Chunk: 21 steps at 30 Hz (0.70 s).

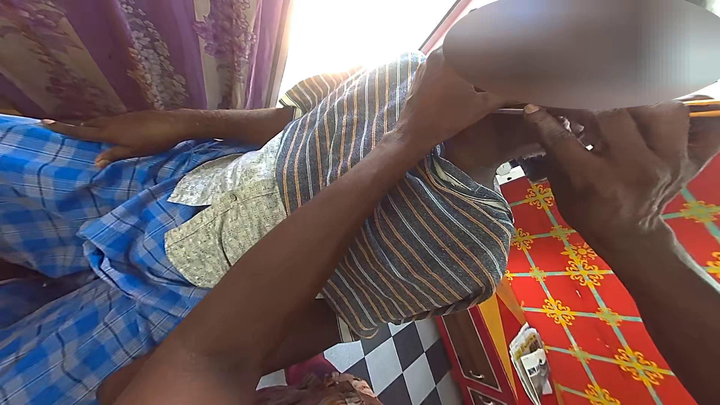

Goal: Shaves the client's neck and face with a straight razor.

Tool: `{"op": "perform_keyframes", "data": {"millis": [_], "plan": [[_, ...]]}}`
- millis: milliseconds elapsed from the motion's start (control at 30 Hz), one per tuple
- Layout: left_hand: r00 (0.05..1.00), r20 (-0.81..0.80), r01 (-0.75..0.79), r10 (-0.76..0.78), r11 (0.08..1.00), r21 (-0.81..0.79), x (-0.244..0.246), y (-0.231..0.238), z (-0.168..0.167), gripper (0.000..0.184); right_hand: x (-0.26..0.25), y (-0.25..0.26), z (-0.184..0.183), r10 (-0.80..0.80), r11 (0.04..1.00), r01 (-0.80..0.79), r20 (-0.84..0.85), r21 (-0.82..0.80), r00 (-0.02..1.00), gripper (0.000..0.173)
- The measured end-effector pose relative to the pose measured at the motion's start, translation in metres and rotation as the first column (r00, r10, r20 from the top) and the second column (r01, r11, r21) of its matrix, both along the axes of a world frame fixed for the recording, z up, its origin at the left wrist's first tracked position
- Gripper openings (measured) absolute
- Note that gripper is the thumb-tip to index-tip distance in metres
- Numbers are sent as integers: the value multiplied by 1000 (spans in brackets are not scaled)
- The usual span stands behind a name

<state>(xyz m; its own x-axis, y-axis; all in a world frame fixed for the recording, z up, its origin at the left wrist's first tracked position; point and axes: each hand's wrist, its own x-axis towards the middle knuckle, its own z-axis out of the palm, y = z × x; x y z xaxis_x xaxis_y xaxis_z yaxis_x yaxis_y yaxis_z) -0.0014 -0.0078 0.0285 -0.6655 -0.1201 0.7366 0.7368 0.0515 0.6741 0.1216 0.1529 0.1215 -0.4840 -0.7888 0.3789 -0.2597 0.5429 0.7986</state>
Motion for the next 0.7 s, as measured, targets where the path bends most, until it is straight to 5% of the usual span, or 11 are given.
{"op": "perform_keyframes", "data": {"millis": [267, 700], "plan": [[997, -43, -70, 70, 998, 0, 2, 0, 1, 75, 9, -11, 10, -193, 981, 195, 132, 4, 972, 28], [997, -55, -58, 61, 997, 57, 0, 4, -1, 72, 8, -7, 12, -140, 989, 145, 115, -41, 984, 26]]}}
